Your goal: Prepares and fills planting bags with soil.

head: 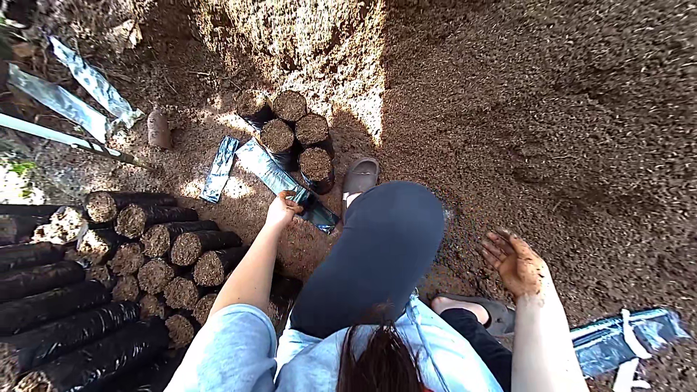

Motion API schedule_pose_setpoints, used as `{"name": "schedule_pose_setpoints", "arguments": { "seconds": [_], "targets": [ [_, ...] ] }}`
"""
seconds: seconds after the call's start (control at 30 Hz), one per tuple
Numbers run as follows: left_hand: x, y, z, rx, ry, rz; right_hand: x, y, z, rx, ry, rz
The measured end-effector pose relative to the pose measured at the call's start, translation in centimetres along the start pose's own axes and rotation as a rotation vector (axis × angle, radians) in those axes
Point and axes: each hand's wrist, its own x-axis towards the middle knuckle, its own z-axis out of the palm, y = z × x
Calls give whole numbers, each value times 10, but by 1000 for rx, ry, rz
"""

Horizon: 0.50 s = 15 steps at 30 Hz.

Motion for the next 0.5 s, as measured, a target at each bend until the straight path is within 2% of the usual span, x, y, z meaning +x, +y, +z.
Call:
{"name": "schedule_pose_setpoints", "arguments": {
  "seconds": [0.1, 0.27, 0.33, 0.4, 0.5],
  "targets": [
    [2, 2, -9, 40, -70, -8, -4, -12, 7, 1, -55, -33],
    [-9, 16, -15, -177, 53, -85, -15, -29, 15, 24, -84, -71],
    [-24, 46, -18, -359, 80, -54, -23, -41, 24, 7, -91, -117],
    [-43, 90, -20, -501, 35, 37, -34, -57, 42, -53, -132, -196],
    [-62, 174, -8, -474, -115, 249, -45, -81, 83, -164, -304, -320]
  ]
}}
